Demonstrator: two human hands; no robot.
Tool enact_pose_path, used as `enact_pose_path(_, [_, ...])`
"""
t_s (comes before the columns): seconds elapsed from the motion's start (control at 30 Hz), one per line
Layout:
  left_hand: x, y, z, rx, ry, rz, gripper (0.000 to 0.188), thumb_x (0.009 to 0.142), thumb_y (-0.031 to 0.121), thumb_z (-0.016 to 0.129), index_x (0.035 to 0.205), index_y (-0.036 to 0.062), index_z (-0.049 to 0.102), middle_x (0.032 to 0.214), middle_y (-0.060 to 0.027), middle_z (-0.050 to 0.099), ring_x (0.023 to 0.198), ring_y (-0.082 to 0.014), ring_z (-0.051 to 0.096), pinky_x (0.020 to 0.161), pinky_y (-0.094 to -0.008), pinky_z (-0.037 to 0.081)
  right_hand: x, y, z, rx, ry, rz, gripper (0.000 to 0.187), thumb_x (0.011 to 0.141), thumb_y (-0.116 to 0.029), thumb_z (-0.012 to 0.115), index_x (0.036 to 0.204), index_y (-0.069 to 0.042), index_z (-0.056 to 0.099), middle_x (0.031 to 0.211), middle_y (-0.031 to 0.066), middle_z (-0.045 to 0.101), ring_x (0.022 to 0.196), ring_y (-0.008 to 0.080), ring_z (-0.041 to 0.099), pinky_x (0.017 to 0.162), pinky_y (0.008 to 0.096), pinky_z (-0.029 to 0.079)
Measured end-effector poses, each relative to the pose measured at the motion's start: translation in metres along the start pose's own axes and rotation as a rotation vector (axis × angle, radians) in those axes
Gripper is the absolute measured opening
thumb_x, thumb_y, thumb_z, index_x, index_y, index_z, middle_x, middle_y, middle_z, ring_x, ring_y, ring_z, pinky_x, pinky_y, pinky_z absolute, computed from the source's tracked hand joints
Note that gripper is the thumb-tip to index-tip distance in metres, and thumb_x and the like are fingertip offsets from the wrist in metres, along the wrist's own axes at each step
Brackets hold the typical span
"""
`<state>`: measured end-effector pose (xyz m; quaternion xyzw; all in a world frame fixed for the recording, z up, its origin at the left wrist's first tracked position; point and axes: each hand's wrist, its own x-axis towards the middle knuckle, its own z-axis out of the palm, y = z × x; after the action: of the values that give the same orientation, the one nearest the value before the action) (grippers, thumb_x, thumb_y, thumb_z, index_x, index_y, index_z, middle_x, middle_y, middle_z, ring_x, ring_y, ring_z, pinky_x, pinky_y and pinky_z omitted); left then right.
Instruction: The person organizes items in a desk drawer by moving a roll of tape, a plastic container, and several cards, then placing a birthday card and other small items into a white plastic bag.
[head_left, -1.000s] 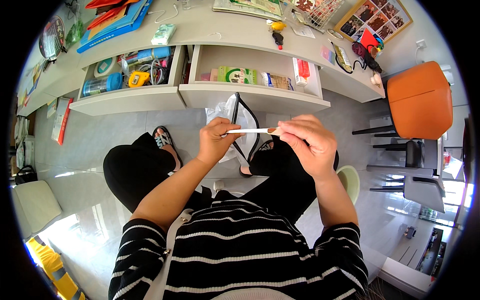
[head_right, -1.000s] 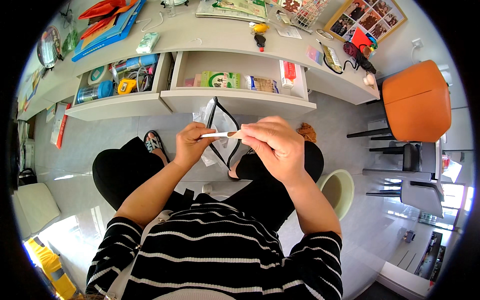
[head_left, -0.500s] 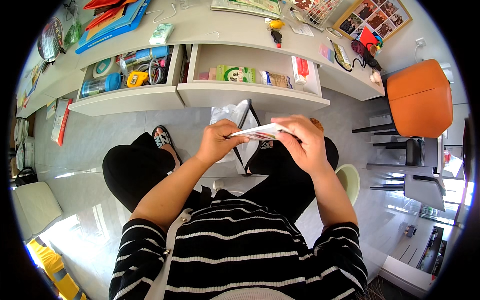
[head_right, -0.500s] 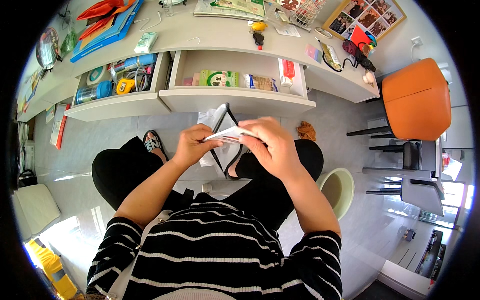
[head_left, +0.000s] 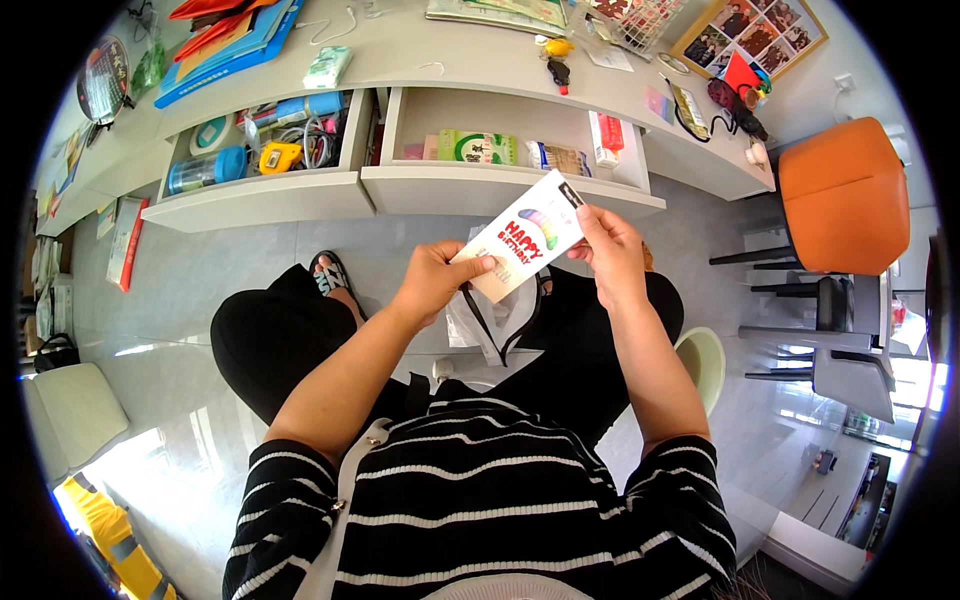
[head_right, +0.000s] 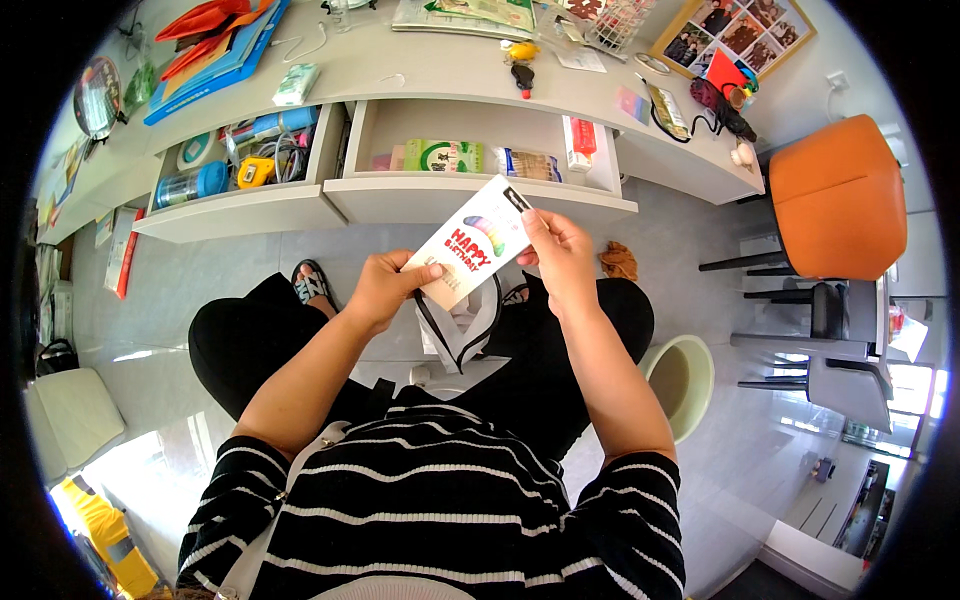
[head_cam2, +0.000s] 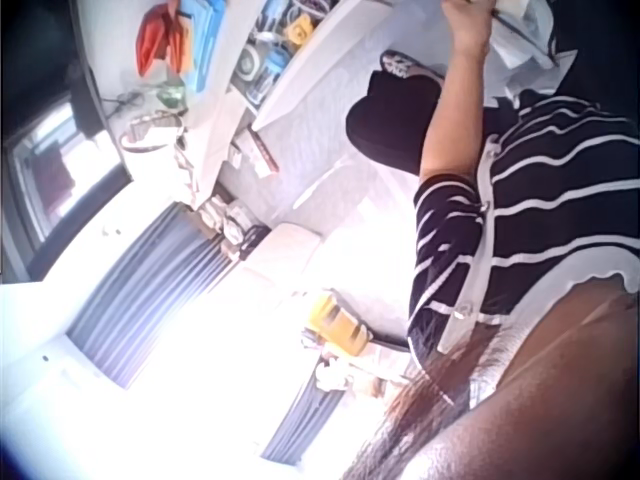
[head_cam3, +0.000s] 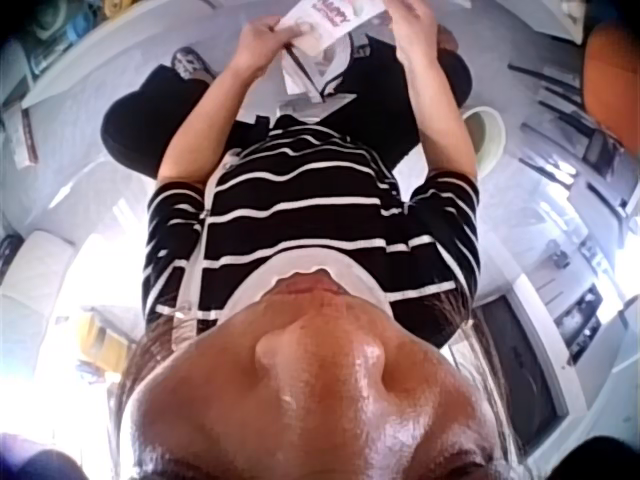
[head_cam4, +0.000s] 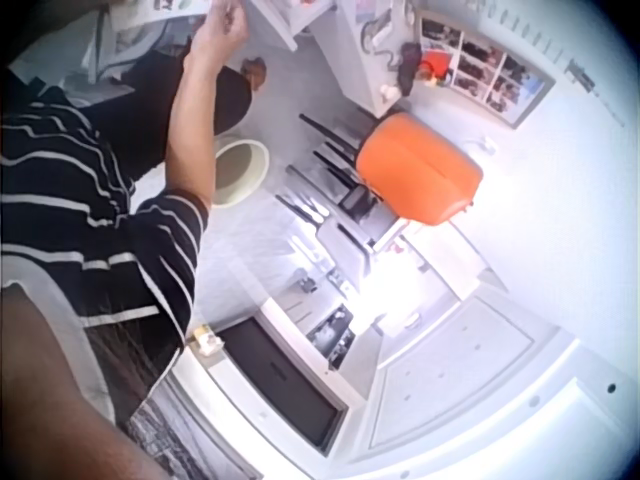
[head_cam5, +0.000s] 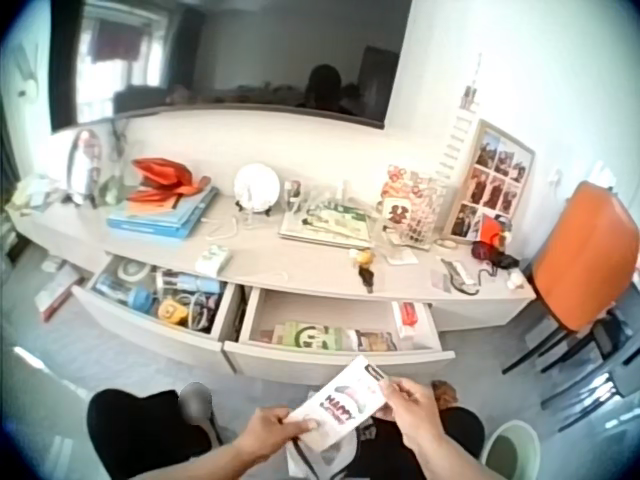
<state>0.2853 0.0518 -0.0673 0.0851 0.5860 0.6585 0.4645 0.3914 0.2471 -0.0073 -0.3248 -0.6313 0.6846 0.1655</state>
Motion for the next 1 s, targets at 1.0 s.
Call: enact_pose_path(1.0, [-0.009, -0.001, 0.004, -0.176, -0.22, 0.081, 0.035, 0.073, 0.002, 0.076, 0.105, -0.0031, 0.063, 0.099, -0.0098, 0.067, 0.088, -0.0148, 0.062, 0.083, -0.0294, 0.05, 0.026, -0.006, 0.025, 0.227, -0.07, 0.066, 0.032, 0.087, -0.034, 0.064, 0.09, -0.003, 0.063, 0.081, 0.0025, 0.063, 0.073, 0.0085, 0.057, 0.068, 0.0246, 0.046])
